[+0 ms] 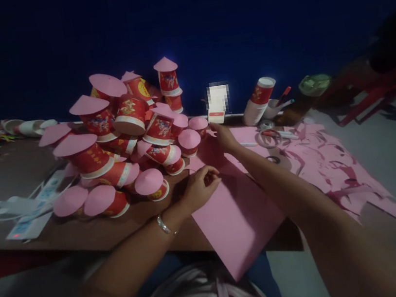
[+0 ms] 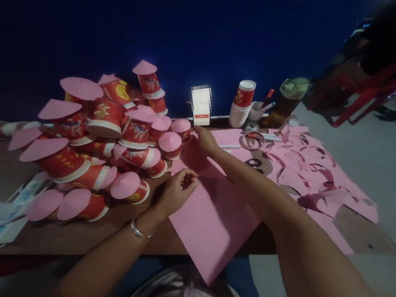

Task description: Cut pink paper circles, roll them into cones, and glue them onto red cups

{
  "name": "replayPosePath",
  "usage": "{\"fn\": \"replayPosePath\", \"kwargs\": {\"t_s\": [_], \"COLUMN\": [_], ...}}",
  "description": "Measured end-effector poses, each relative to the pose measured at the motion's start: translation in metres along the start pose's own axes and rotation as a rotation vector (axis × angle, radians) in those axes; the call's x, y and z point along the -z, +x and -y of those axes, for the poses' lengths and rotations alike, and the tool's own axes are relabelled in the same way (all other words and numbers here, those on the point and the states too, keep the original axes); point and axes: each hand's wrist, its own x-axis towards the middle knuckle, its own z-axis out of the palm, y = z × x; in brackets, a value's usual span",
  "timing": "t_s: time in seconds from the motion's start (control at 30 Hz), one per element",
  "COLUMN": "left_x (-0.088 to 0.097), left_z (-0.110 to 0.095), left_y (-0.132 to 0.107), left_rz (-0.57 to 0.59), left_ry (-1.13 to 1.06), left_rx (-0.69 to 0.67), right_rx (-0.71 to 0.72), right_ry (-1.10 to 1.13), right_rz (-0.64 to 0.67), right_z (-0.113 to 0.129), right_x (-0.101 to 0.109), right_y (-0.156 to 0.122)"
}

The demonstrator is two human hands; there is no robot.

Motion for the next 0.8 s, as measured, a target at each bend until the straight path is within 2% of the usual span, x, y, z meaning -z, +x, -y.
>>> {"fn": "replayPosePath", "kwargs": {"t_s": [0.07,0.17,0.23,0.33,0.4,0.47,0.57,0.7,0.8], "left_x": [0.002,0.008,0.012,0.017,0.019,0.02,0.021,0.021,0.021], "left_z": [0.001,0.001,0.001,0.003,0.005,0.006,0.006,0.006,0.006], "left_y": [0.0,0.001,0.002,0.003,0.004,0.006,0.007,0.006,0.004], "left_rz": [-0.016,-0.047,-0.071,-0.056,-0.025,-0.009,0.0,0.005,-0.017], "left_ry": [0.031,0.131,0.225,0.371,0.474,0.583,0.695,0.734,0.744], "left_rx": [-0.025,-0.093,-0.138,-0.152,-0.14,-0.132,-0.132,-0.152,-0.179], "right_rx": [0.013,0.041,0.117,0.143,0.185,0.193,0.121,0.012,0.045], "right_ry": [-0.041,-0.112,-0.336,-0.616,-0.699,-0.733,-0.727,-0.637,-0.585], "right_rz": [0.006,0.059,0.147,0.205,0.211,0.204,0.232,0.28,0.251], "right_z": [0.0,-0.001,-0.003,-0.003,-0.002,0.001,0.003,-0.002,-0.01], "right_x": [0.019,0.047,0.059,0.067,0.066,0.065,0.066,0.074,0.079], "right_y": [-0.025,-0.081,-0.123,-0.176,-0.198,-0.208,-0.206,-0.194,-0.188]}}
